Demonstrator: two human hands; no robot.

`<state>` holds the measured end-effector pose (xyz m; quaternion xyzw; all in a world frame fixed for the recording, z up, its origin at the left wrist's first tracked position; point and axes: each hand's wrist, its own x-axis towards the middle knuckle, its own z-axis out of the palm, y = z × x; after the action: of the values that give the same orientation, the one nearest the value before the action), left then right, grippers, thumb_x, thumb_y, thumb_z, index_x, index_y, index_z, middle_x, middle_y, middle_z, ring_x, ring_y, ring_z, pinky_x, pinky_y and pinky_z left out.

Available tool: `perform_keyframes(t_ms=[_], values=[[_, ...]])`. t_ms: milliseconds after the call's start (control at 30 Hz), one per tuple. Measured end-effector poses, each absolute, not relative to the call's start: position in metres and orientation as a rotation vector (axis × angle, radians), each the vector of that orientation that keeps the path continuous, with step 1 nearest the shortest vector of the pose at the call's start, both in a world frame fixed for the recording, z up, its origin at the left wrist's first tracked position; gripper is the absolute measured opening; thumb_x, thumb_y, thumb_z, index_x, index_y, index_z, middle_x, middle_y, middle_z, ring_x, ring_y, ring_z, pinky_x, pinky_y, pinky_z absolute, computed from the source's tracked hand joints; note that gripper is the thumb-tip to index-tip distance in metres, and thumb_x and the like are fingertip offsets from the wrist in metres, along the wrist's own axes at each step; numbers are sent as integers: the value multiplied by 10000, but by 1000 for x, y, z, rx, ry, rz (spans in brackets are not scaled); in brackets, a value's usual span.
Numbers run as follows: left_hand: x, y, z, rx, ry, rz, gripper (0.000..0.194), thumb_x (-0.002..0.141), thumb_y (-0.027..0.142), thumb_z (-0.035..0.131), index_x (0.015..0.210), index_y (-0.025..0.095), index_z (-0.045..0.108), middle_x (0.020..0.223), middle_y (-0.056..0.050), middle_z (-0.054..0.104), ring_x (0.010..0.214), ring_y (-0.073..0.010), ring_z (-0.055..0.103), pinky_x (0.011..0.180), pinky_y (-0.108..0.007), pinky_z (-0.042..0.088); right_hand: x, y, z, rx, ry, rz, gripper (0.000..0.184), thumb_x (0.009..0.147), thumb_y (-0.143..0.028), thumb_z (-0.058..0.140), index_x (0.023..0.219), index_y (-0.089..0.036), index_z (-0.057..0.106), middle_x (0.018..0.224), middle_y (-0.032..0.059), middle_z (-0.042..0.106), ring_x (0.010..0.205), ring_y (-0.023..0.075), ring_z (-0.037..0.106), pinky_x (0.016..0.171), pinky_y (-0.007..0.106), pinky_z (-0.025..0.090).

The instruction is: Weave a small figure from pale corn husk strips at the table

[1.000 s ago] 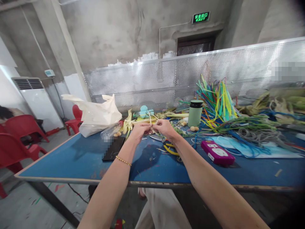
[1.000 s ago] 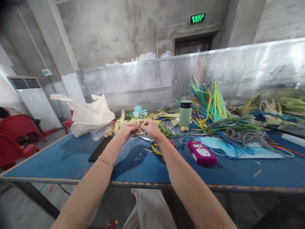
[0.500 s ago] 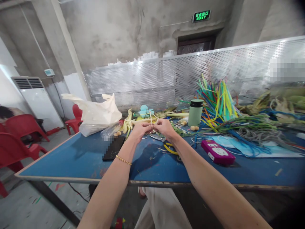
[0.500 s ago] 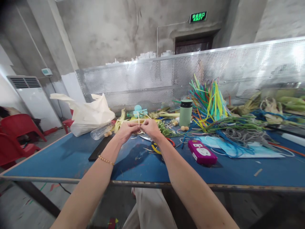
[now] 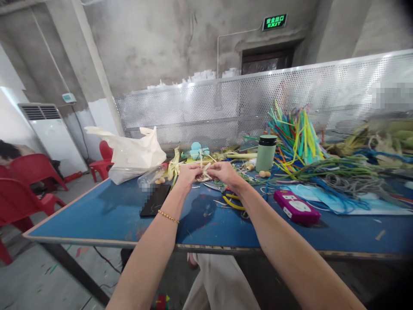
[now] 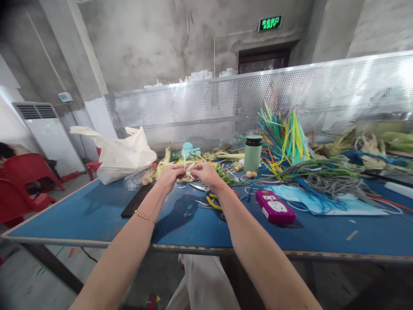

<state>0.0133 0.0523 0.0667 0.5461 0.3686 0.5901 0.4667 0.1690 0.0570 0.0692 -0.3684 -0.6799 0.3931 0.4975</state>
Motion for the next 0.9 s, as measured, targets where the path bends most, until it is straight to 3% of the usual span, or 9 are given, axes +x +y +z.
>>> perform_keyframes(t_ms=[233, 433, 667, 900], values=[[12, 51, 67, 1371, 936, 1468, 248, 572, 129, 682, 808, 100, 752, 506, -3, 602, 482, -84, 506, 507, -204, 365, 172, 57, 71, -1025, -1656, 859, 141, 709, -196, 669, 584, -137, 643, 516, 19, 630, 491, 126, 574, 508, 229, 441], [11, 52, 64, 1420, 983, 1418, 80, 592, 152, 686, 646, 93, 681, 508, -37, 606, 459, -86, 481, 500, -220, 358, 172, 57, 72, -1059, -1708, 777, 182, 743, -217, 659, 583, -135, 632, 509, 20, 622, 466, 105, 528, 480, 217, 393], [11, 52, 65, 1412, 1038, 1418, 104, 589, 178, 715, 610, 117, 634, 505, -18, 582, 480, -106, 528, 484, -218, 351, 170, 52, 73, -1012, -1686, 823, 94, 730, -192, 662, 663, -138, 622, 493, -21, 580, 453, 91, 502, 459, 206, 378], [9, 54, 65, 1423, 1105, 1412, 75, 594, 175, 687, 619, 117, 647, 472, -3, 549, 451, -104, 508, 459, -219, 327, 169, 44, 81, -952, -1714, 952, 42, 776, -152, 632, 802, -131, 656, 601, 4, 660, 473, 102, 584, 475, 209, 429]])
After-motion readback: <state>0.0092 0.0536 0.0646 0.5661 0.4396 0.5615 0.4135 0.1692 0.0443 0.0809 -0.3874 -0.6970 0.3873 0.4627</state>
